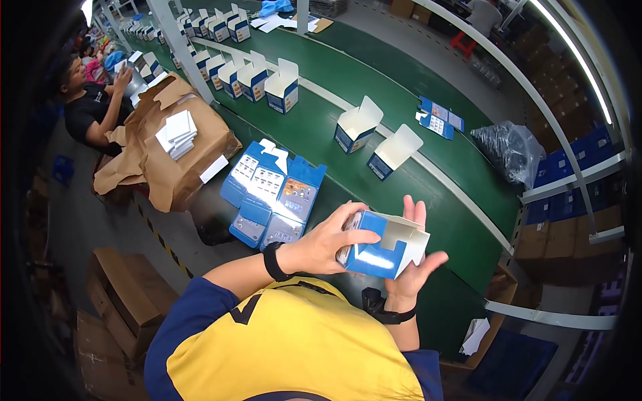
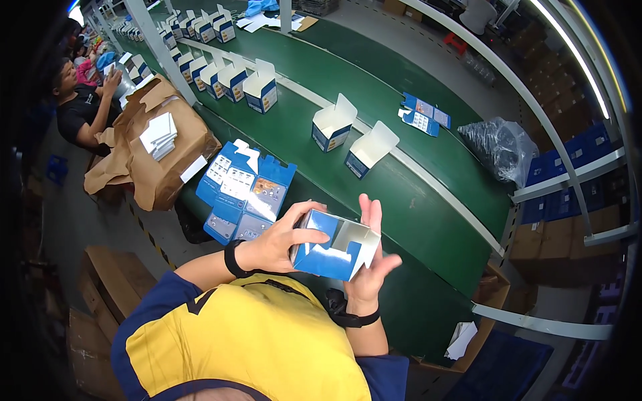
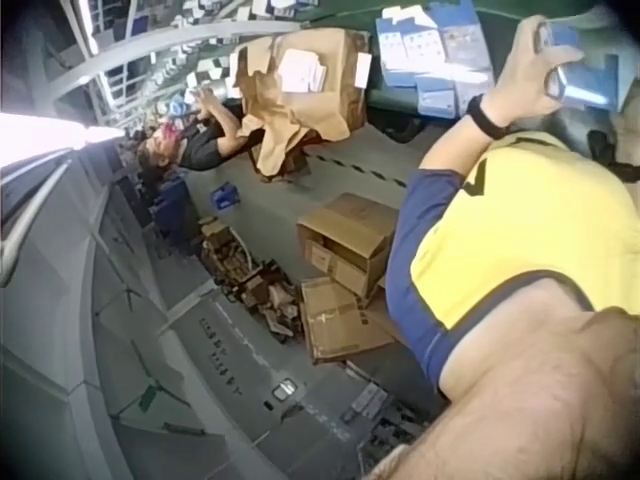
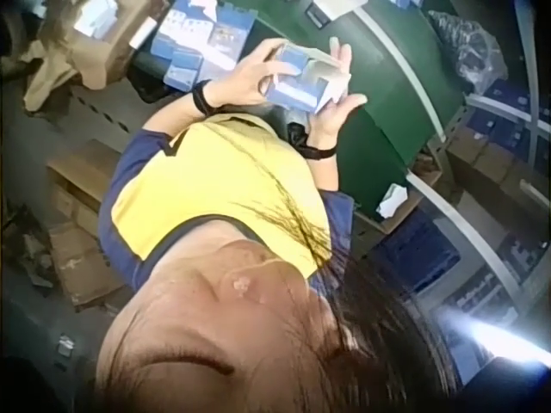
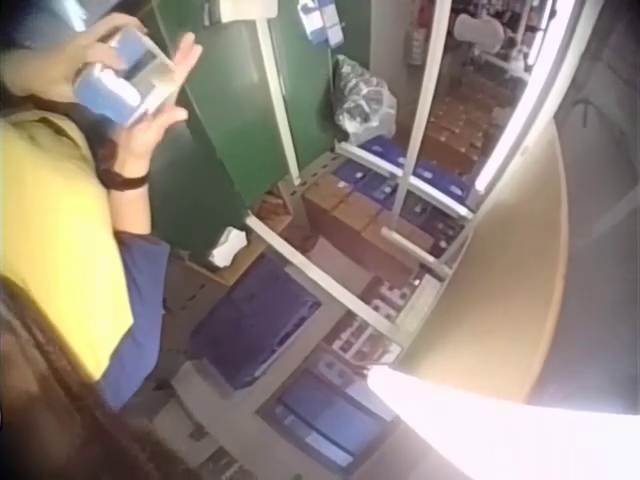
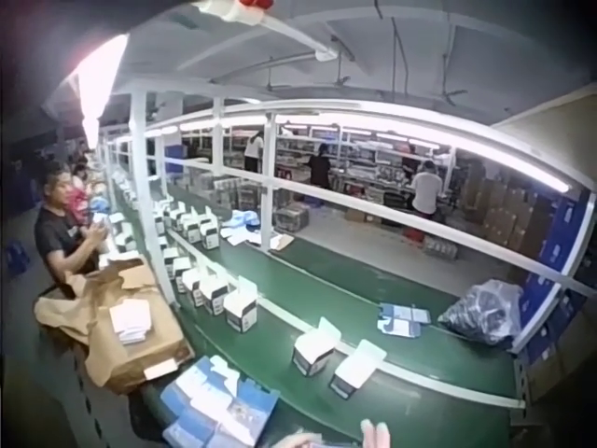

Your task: The person picks up flat blue boxes from a stack, folds them into shape, and places them on a green conveyor belt. After several boxes, the person walks to a nearby pile to retrieve a new bundle of flat cardboard sheets and continues the process.

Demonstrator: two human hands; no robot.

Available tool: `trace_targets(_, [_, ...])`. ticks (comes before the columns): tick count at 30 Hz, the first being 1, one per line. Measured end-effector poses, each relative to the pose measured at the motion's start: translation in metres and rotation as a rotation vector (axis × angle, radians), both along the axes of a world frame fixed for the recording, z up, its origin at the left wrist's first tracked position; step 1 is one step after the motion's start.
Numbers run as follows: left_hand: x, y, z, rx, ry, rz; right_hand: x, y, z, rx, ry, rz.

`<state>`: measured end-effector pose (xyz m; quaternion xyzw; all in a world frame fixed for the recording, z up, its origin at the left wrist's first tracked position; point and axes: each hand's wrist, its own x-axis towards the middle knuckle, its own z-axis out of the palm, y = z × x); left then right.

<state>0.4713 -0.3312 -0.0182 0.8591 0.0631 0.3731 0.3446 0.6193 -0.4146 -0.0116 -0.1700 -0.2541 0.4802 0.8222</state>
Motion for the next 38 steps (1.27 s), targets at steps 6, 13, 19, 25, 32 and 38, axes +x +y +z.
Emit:
trace_targets(6, [-0.005, 0.006, 0.001, -0.067, 0.092, 0.012, 0.011, -0.002, -0.001, -0.342, -0.613, 0.022])
trace_targets(13, [-0.003, 0.008, 0.011, -0.293, -0.029, 0.000, 0.021, 0.009, -0.017, -0.001, -0.988, -0.257])
trace_targets(19, [-0.011, 0.020, 0.016, 0.130, 0.126, -0.043, 0.014, 0.007, -0.004, -0.244, -0.902, -0.067])
trace_targets(25, [-0.012, 0.020, 0.026, 0.038, 0.201, 0.000, 0.016, 0.019, -0.006, -0.235, -1.237, -0.198])
trace_targets(32, [-0.014, 0.021, 0.029, -0.149, 0.261, -0.065, 0.018, 0.015, -0.003, -0.214, -1.115, -0.141])
trace_targets(38, [0.011, 0.013, 0.012, 0.061, 0.072, 0.000, 0.013, 0.007, 0.007, -0.347, -0.563, -0.035])
